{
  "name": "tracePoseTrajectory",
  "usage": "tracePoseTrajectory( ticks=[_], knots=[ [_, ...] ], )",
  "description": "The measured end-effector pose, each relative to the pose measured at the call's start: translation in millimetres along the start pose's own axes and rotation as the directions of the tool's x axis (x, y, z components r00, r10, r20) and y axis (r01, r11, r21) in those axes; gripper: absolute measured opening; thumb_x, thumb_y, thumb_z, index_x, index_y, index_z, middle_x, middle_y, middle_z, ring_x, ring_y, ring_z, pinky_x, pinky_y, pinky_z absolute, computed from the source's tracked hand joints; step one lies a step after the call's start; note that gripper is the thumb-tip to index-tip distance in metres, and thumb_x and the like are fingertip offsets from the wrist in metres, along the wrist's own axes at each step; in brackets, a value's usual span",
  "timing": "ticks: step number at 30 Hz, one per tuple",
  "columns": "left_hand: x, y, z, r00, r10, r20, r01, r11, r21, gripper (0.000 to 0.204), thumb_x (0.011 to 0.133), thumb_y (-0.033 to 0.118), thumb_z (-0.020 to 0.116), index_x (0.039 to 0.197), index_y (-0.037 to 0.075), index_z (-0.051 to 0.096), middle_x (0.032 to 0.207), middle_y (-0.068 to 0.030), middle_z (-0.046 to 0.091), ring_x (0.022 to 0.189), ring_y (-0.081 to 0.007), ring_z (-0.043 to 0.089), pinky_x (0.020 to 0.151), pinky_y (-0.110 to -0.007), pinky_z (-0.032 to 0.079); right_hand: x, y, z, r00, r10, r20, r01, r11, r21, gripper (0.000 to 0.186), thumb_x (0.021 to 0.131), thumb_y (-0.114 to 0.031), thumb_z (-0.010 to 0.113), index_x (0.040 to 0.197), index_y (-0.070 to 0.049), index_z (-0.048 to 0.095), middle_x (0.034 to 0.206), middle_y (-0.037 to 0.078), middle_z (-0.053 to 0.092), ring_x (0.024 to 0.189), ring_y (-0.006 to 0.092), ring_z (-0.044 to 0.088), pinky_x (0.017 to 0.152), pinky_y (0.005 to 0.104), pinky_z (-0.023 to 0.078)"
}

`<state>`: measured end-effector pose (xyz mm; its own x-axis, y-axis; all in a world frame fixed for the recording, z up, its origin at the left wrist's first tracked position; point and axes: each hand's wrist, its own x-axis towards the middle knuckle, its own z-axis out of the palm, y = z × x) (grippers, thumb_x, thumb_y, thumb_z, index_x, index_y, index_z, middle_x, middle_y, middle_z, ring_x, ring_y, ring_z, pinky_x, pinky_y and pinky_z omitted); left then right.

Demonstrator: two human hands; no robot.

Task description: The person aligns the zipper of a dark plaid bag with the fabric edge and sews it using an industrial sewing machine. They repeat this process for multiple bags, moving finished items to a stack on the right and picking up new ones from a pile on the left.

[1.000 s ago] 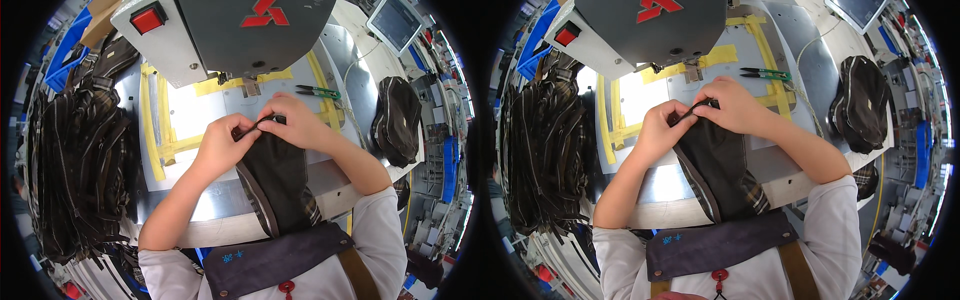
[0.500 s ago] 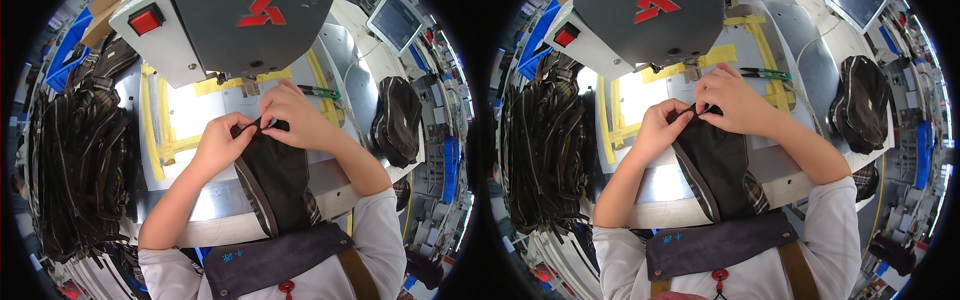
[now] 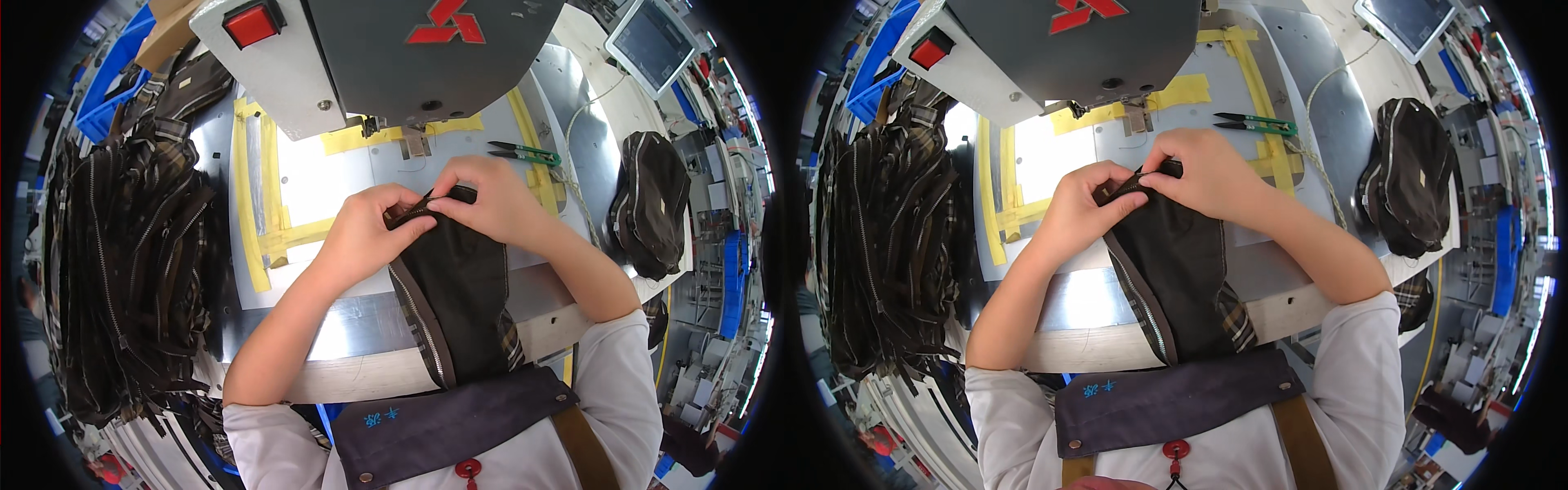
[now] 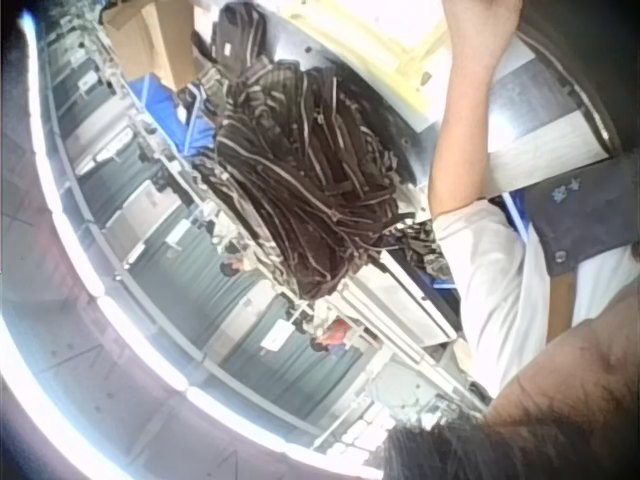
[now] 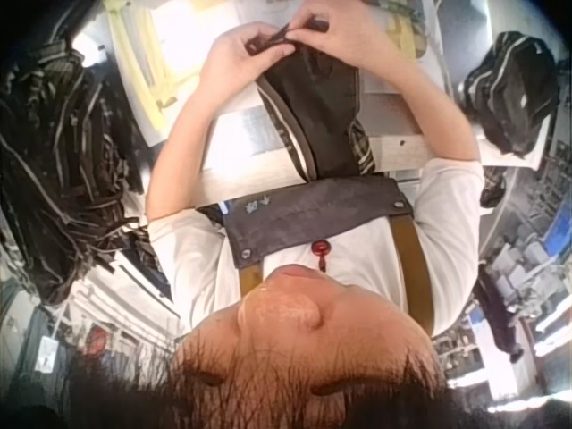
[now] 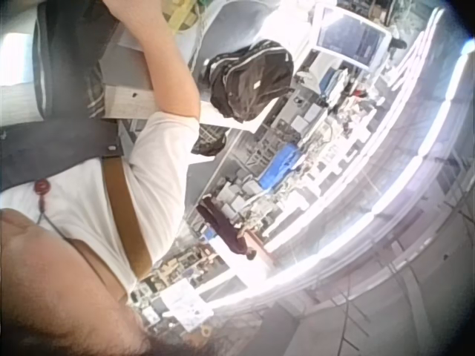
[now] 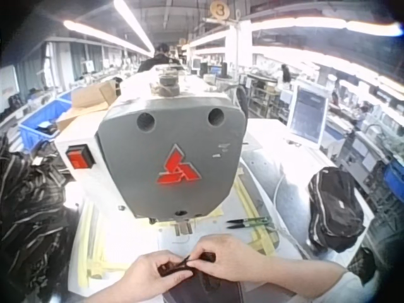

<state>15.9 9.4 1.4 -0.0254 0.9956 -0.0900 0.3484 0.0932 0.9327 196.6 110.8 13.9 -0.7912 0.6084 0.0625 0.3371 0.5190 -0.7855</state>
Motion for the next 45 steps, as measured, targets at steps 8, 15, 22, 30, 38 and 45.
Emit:
tracePoseTrajectory(
  ticks=[8,15,22,30,38,45],
  knots=[
    [-1.8,-6.9,3.7,0.947,0.287,-0.141,-0.269,0.954,0.136,0.017,0.071,-0.002,0.077,0.083,0.002,0.066,0.078,-0.0063,0.058,0.066,-0.0186,0.061,0.062,-0.028,0.049,-5.7,-2.0,5.3,0.99,-0.138,-0.005,0.136,0.974,0.18,0.021,0.074,-0.007,0.075,0.092,-0.004,0.064,0.084,0.006,0.062,0.075,0.0181,0.06,0.068,0.0311,0.049],
    [-3.5,-10.6,5.0,0.793,0.584,-0.174,-0.502,0.789,0.355,0.024,0.062,-0.003,0.079,0.077,0.004,0.062,0.074,-0.0064,0.053,0.061,-0.0221,0.059,0.05,-0.03,0.047,-19.0,-1.2,8.6,0.842,-0.524,-0.127,0.491,0.842,-0.224,0.019,0.063,-0.001,0.077,0.078,-0.008,0.067,0.077,0.001,0.057,0.066,0.0202,0.057,0.055,0.0328,0.044],
    [-2.6,-7.8,5.6,0.73,0.656,-0.193,-0.537,0.724,0.432,0.029,0.059,-0.002,0.08,0.083,0.008,0.065,0.071,-0.0054,0.051,0.058,-0.0203,0.056,0.047,-0.03,0.044,-20.0,-2.4,8.0,0.783,-0.61,-0.124,0.563,0.778,-0.279,0.017,0.07,-0.005,0.073,0.075,-0.007,0.057,0.076,0.004,0.048,0.069,0.0221,0.053,0.054,0.0326,0.045],
    [-4.1,-5.6,1.6,0.77,0.626,-0.124,-0.525,0.731,0.436,0.03,0.059,-0.003,0.078,0.085,0.006,0.067,0.072,-0.0051,0.05,0.059,-0.0197,0.055,0.049,-0.03,0.045,-19.7,-2.9,6.8,0.758,-0.646,-0.092,0.587,0.737,-0.336,0.015,0.072,-0.006,0.075,0.082,-0.006,0.063,0.079,0.004,0.057,0.069,0.0209,0.058,0.054,0.0307,0.047],
    [0.8,-7.4,-0.4,0.99,0.131,-0.054,-0.129,0.991,0.039,0.019,0.075,0.005,0.079,0.075,0.001,0.06,0.072,-0.0043,0.054,0.062,-0.0114,0.052,0.057,-0.027,0.044,-8.5,5.0,10.3,0.99,-0.116,-0.076,0.128,0.976,0.175,0.015,0.078,-0.014,0.074,0.086,-0.002,0.068,0.08,0.008,0.064,0.072,0.022,0.06,0.063,0.0318,0.048],
    [4.2,-7.1,-5.9,1.0,-0.005,-0.001,0.005,0.996,0.088,0.023,0.076,0.011,0.08,0.075,0.0,0.059,0.068,-0.0028,0.055,0.062,-0.0082,0.05,0.057,-0.025,0.042,-0.1,10.8,8.4,0.991,0.091,0.103,-0.119,0.939,0.322,0.017,0.083,-0.016,0.073,0.088,0.0,0.068,0.076,0.006,0.065,0.07,0.0112,0.057,0.064,0.0266,0.046]
  ],
)
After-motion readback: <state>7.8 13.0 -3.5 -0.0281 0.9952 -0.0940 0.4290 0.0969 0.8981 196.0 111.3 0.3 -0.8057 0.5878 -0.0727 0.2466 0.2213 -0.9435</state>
